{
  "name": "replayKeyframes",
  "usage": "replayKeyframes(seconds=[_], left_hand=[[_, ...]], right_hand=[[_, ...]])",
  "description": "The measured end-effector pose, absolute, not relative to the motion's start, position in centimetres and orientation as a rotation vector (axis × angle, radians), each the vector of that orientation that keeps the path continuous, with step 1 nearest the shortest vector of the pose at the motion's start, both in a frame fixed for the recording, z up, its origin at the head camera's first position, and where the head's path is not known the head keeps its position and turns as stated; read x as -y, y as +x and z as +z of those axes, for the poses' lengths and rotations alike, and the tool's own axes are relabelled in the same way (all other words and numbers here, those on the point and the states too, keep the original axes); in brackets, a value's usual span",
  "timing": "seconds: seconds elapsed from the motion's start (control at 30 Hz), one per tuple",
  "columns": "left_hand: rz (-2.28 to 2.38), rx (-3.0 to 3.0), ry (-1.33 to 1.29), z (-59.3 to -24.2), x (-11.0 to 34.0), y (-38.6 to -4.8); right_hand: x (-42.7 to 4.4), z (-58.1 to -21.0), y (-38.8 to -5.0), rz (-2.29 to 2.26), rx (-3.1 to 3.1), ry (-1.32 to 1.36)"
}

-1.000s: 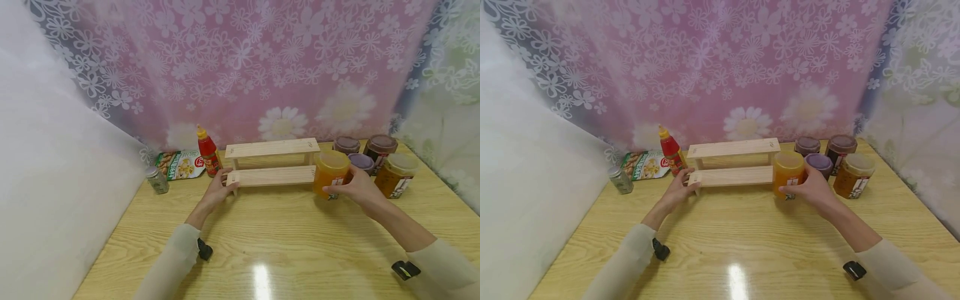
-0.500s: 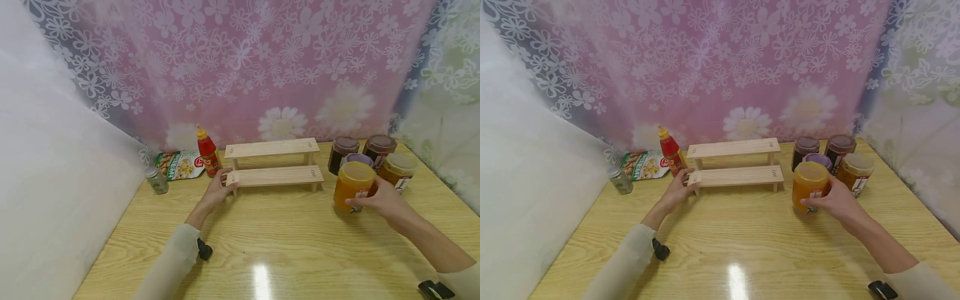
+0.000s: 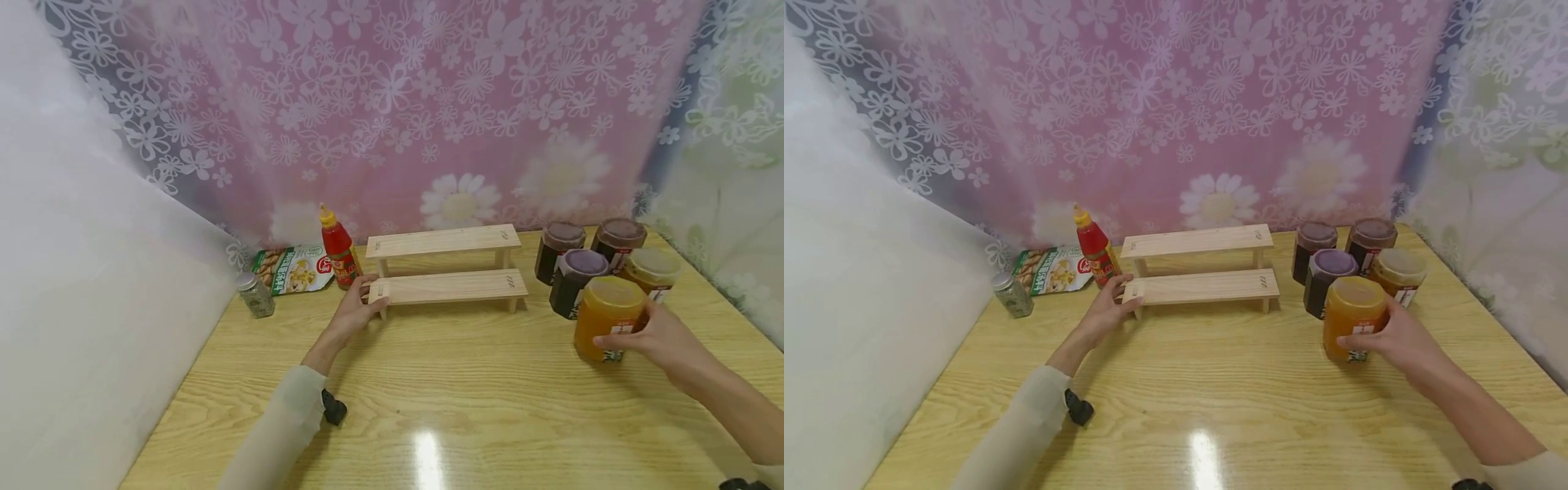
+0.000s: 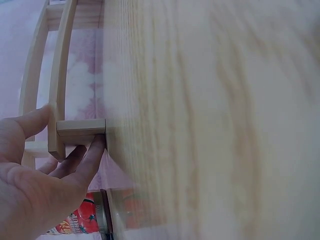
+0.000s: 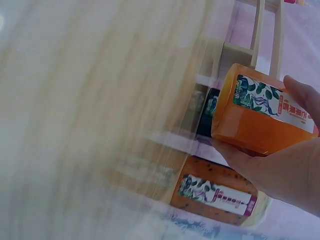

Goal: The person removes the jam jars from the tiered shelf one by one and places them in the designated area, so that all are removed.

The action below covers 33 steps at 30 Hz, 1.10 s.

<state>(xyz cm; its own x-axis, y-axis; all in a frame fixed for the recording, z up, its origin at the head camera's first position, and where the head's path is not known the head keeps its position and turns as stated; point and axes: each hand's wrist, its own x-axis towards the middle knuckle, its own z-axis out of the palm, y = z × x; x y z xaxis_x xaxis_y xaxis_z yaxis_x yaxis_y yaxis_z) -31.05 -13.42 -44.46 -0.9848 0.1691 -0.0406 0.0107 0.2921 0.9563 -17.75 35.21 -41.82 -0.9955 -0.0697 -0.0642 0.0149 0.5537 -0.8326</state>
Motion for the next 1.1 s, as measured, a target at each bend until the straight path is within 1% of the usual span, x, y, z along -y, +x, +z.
replayKeyframes(seconds=[0.23, 0.9, 1.1], left_hand=[[1.769, -2.421, 0.172, -44.4, 13.4, -31.0], [1.803, -2.372, 0.167, -44.7, 13.5, -31.3], [1.803, -2.352, 0.162, -43.5, 13.3, -30.6]], right_hand=[[-36.5, -42.3, -18.0, -1.401, -2.707, -0.031], [-37.6, -42.4, -18.1, -1.427, -2.692, -0.003], [-37.8, -42.2, -17.9, -1.338, -2.727, 0.009]])
